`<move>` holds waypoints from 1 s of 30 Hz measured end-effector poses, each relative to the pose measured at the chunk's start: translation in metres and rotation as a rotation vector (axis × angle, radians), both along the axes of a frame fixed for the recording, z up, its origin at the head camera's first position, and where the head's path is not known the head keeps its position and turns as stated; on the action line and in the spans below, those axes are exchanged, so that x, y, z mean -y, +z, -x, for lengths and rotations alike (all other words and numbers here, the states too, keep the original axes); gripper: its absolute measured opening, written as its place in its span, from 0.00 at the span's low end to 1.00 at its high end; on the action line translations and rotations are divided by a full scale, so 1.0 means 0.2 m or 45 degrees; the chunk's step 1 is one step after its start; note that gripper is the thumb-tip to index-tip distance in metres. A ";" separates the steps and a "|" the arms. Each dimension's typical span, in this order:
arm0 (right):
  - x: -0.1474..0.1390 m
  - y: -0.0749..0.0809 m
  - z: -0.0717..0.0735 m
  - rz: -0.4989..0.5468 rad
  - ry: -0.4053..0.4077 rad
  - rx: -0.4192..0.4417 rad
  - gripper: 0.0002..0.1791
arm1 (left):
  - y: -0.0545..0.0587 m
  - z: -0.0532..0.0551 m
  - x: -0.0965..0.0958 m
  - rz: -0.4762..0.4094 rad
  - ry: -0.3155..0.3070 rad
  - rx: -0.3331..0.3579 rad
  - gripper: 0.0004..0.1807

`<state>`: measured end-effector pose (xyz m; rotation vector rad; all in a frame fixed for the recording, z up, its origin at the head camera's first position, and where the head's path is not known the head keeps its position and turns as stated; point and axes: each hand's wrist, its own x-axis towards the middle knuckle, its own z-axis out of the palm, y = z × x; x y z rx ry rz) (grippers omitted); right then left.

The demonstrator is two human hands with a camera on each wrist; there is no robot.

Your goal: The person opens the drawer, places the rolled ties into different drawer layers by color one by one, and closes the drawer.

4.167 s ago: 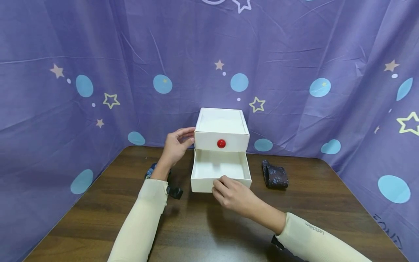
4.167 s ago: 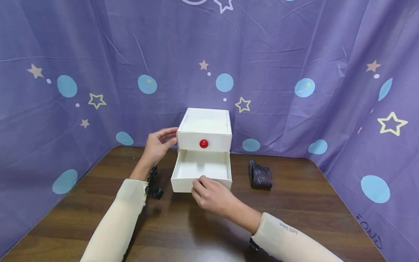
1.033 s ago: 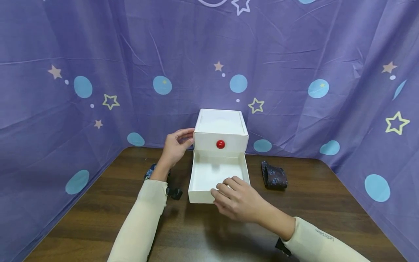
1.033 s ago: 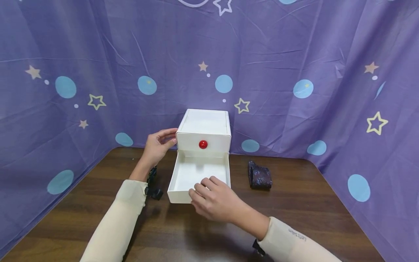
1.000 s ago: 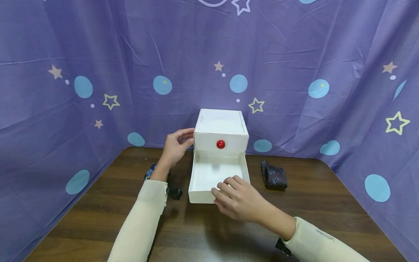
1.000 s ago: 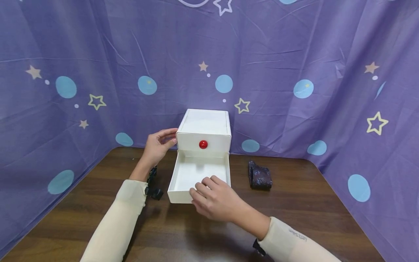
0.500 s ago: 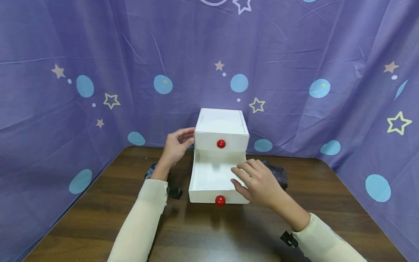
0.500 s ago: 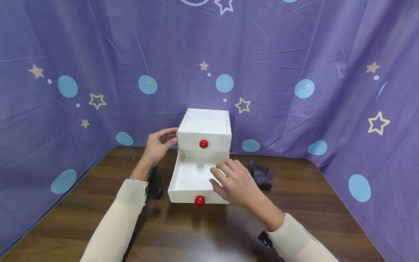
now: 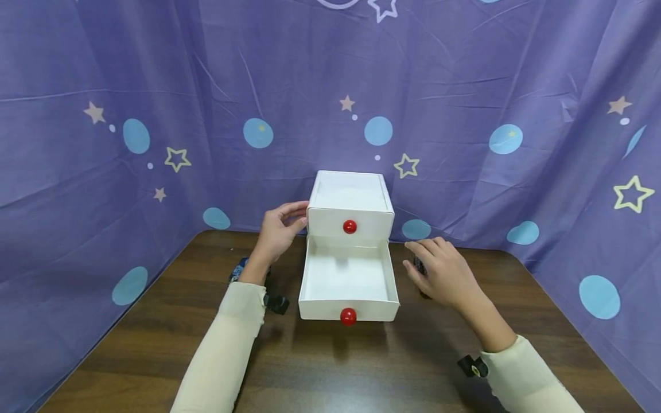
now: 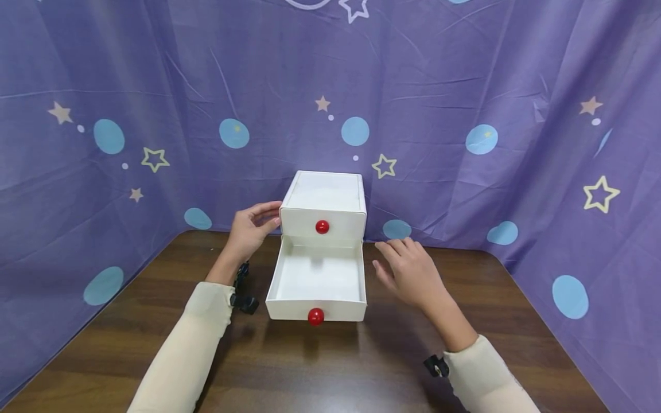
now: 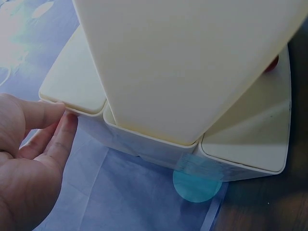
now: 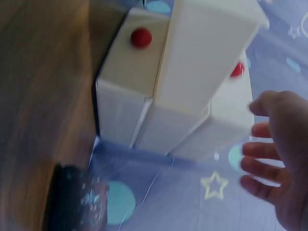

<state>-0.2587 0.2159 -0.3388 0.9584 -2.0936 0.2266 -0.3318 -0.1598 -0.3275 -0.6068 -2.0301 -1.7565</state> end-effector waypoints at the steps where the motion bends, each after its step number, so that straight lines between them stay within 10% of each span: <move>1: -0.02 0.00 0.01 -0.011 -0.035 0.035 0.21 | 0.00 0.00 0.00 -0.002 -0.001 -0.003 0.20; 11: -0.22 -0.08 0.12 -0.144 -0.294 0.439 0.23 | 0.01 0.00 0.00 -0.002 0.006 0.018 0.20; 30: -0.31 -0.26 0.28 -0.256 -0.310 0.768 0.23 | 0.00 0.01 0.00 -0.009 0.015 0.014 0.20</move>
